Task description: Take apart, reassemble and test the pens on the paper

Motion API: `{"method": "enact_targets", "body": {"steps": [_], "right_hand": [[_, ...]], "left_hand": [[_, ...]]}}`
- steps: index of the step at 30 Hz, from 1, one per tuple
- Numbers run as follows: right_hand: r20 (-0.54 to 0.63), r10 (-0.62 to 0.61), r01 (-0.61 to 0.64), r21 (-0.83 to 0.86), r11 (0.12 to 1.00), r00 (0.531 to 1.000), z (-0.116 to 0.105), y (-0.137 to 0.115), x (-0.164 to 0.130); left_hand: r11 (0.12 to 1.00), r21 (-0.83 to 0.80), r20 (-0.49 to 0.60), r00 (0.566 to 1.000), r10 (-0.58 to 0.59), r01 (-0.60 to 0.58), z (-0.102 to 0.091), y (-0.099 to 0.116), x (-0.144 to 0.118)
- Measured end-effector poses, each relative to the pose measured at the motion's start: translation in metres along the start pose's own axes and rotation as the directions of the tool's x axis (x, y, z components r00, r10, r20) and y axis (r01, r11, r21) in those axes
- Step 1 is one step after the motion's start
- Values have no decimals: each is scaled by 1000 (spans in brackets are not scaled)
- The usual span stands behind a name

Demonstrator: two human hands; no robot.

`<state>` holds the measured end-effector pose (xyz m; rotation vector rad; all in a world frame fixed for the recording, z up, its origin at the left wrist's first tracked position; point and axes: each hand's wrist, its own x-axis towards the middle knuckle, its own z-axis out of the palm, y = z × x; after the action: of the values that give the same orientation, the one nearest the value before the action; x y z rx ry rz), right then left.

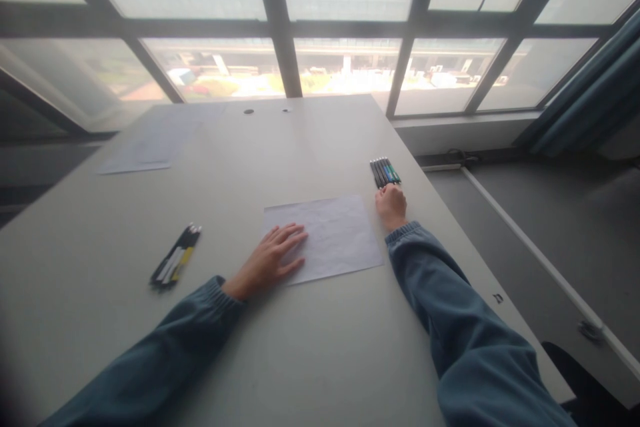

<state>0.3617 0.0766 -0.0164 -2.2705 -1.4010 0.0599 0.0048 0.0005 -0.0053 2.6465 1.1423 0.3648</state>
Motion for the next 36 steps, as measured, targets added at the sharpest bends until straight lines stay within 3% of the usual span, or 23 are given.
{"method": "enact_targets", "body": {"steps": [5, 8, 12, 16, 19, 24, 27, 29, 31, 36], "right_hand": [[-43, -75, 77, 31, 997, 996, -3, 0, -7], [-51, -239, 243, 110, 964, 970, -3, -1, -11], [24, -521, 497, 268, 825, 853, 0, -4, -17], [103, -657, 577, 390, 717, 747, 1, -6, -23], [113, -710, 607, 437, 664, 695, 2, -5, -26], [112, -767, 674, 408, 616, 632, 10, -3, -29], [104, -781, 694, 398, 600, 615, 15, -4, -32], [95, -794, 708, 398, 583, 600, 17, -6, -34], [77, -804, 719, 405, 565, 589, 18, -8, -35], [15, -790, 718, 408, 564, 612, 17, -10, -36]], "left_hand": [[1000, 25, -35, 999, -6, 7, -2, 3, -1], [1000, 18, -52, 999, -3, 4, -5, 7, -2], [1000, 1, -133, 991, -29, 29, -11, 13, -4], [995, -7, -201, 975, -100, 101, -19, 13, -11], [982, -9, -254, 949, -187, 191, -31, 2, -19], [913, -30, -374, 843, -387, 406, -65, -43, -41], [800, -81, -387, 721, -575, 594, -90, -78, -57], [697, -112, -330, 635, -698, 708, -106, -100, -68], [623, -124, -274, 577, -770, 772, -117, -118, -78], [546, -122, -150, 528, -836, 829, -122, -150, -95]]}}
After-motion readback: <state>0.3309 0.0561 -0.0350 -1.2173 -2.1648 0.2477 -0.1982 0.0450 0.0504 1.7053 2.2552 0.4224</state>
